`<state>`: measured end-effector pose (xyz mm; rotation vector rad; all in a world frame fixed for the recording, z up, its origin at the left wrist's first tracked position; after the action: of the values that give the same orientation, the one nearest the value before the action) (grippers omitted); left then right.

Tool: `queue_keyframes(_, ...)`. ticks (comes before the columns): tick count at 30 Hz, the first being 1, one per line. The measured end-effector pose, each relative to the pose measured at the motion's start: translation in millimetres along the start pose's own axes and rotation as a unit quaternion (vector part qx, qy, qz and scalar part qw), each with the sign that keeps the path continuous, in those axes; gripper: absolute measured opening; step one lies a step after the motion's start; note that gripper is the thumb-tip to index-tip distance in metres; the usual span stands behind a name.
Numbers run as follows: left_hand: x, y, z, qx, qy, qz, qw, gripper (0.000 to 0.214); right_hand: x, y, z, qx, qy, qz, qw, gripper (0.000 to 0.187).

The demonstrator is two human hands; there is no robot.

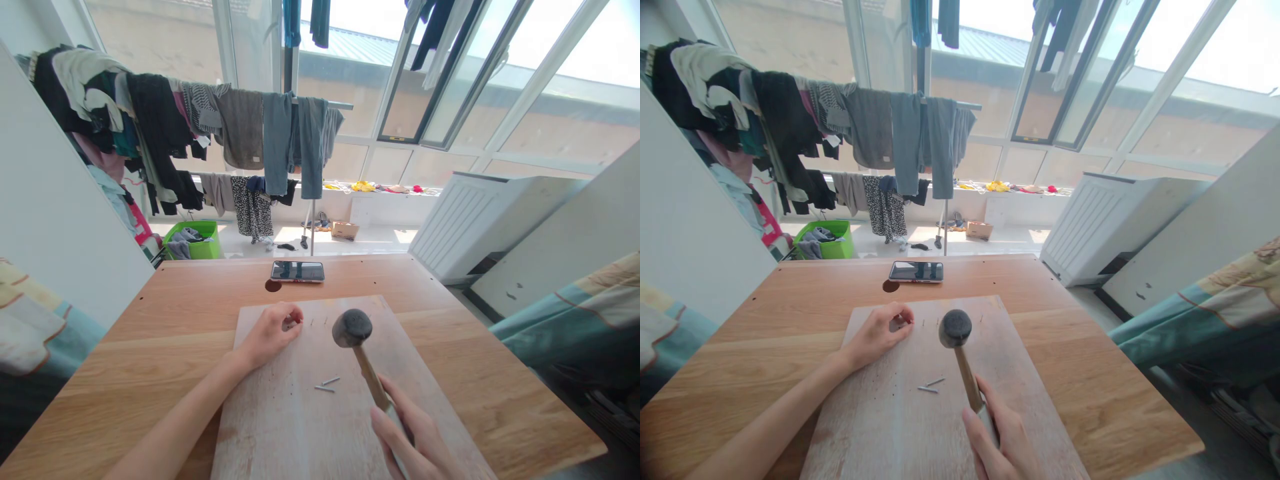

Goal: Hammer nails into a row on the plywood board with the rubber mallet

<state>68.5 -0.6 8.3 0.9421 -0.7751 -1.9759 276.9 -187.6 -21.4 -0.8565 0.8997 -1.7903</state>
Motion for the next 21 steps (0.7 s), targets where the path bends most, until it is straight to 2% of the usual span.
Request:
queue_keyframes(4,0,-4,1.3,0.016,0.008,0.02,1.0,0.016,-15,-36,-41,-0.08,-0.092,0.003,0.993,0.063)
queue_keyframes(8,0,-2,1.2,0.033,0.013,0.01,0.999,0.022,-26,-63,-65,-0.107,-0.133,0.03,0.985,0.058)
queue_keyframes(14,-2,2,1.0,0.058,0.009,-0.025,0.998,0.018,-30,-58,-82,-0.109,-0.157,0.023,0.981,0.047)
queue_keyframes(21,-1,-1,-1.9,0.043,-0.012,0.0,0.999,0.027,-28,-54,-77,-0.11,-0.154,0.019,0.982,0.053)
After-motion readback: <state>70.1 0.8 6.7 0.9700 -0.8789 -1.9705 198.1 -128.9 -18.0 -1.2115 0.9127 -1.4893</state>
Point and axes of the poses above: each hand's wrist, its own x-axis away from the middle knuckle, its own z-axis out of the back of the hand, y = z × x, the point moved 10 cm from there along -x, towards the middle knuckle, and after that the axes turned 6 degrees about y, right-handed, at the moved point
